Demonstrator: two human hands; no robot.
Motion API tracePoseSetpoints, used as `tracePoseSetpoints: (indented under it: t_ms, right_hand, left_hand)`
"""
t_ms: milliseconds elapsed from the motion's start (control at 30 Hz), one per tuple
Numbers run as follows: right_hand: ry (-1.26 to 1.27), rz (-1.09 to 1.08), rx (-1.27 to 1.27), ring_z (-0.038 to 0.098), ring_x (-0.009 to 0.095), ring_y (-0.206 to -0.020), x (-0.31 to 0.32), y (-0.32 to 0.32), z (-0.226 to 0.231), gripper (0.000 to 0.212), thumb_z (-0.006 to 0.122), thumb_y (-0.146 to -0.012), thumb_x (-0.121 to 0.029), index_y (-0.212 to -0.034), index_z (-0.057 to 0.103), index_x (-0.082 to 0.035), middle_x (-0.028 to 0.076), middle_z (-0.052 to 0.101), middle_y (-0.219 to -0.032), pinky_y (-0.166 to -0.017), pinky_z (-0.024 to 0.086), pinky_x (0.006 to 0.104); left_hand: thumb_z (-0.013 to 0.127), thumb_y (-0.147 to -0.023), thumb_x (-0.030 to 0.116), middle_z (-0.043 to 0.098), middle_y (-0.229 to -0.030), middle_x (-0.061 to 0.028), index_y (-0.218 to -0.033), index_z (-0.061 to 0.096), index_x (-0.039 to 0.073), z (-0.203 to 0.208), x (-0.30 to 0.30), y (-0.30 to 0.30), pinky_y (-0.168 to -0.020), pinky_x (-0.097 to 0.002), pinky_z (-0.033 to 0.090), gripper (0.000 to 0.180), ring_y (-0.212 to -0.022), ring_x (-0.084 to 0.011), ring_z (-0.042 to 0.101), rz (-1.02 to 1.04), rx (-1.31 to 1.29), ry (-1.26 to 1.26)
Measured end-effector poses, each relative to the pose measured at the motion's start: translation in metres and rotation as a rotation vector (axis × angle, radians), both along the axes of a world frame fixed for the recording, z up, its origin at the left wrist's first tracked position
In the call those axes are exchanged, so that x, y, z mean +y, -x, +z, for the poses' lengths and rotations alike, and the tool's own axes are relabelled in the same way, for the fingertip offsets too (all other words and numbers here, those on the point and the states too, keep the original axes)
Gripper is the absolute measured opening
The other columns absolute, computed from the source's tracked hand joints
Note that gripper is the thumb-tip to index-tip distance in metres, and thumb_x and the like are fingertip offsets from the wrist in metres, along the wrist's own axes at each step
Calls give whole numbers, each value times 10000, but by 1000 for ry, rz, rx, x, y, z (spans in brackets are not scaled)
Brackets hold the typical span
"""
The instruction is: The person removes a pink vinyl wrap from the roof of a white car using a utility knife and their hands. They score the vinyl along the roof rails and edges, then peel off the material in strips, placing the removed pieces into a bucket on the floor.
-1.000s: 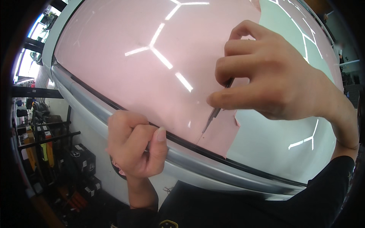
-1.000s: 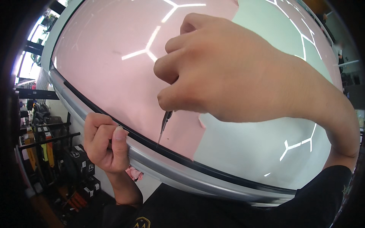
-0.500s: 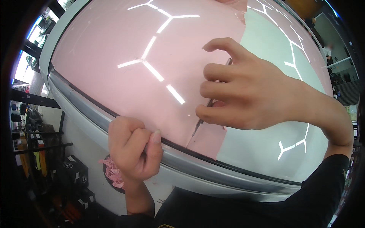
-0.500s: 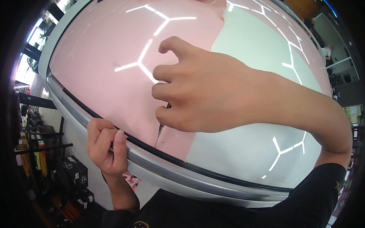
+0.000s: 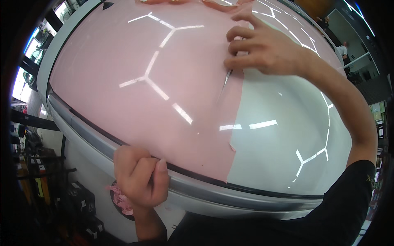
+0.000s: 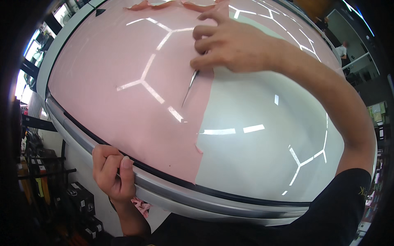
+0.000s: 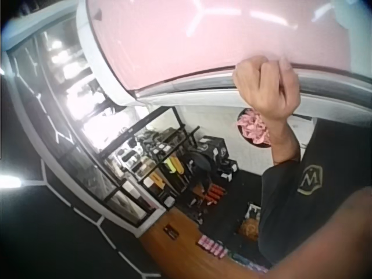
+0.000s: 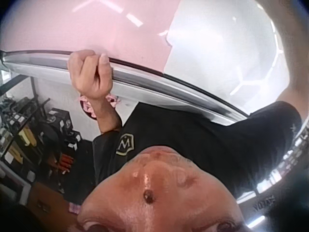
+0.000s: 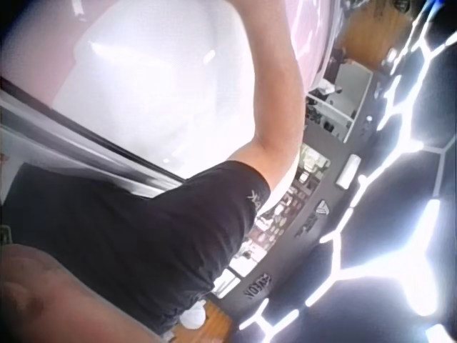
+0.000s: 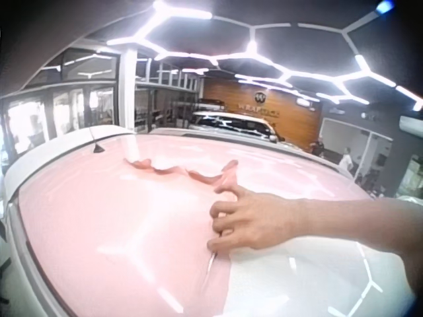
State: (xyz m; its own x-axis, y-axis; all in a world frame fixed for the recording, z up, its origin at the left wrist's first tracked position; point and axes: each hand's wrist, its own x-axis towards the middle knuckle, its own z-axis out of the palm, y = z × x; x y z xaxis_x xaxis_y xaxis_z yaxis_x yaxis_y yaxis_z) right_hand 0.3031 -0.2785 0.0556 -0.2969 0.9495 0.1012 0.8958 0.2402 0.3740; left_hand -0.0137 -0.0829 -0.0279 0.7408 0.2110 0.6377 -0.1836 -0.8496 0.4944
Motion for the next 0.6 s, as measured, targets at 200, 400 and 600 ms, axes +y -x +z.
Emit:
tracePoseSetpoints:
  t_ms: [200, 400, 600]
  right_hand:
    - [125, -107, -103, 625, 222, -1073, -8, -61, 34, 255, 656, -959, -79, -1189, 713, -175, 66, 694, -1028, -1101, 377, 523]
    - [160, -178, -248, 581, 245, -1265, -10, -87, 52, 363, 660, -905, -16, -1215, 695, -204, 51, 687, -1186, -1177, 290, 604]
    - [198, -157, -319, 573, 257, -1251, -11, -99, 72, 351, 640, -896, -65, -1200, 687, -234, 47, 668, -1239, -1131, 331, 612]
  left_hand:
    - [692, -755, 66, 549, -791, -90, -717, 603, 31, 2, -5, 0, -665, -386, 387, 103, -729, -280, 497, -3, 5, 2]
    - [711, -762, 65, 577, -798, -104, -720, 612, 28, 2, -1, 2, -667, -400, 400, 113, -726, -292, 527, -15, -12, 40]
    - [747, -753, 53, 568, -768, -92, -710, 611, 34, 2, 7, -4, -637, -396, 402, 144, -681, -282, 545, -72, -77, -17]
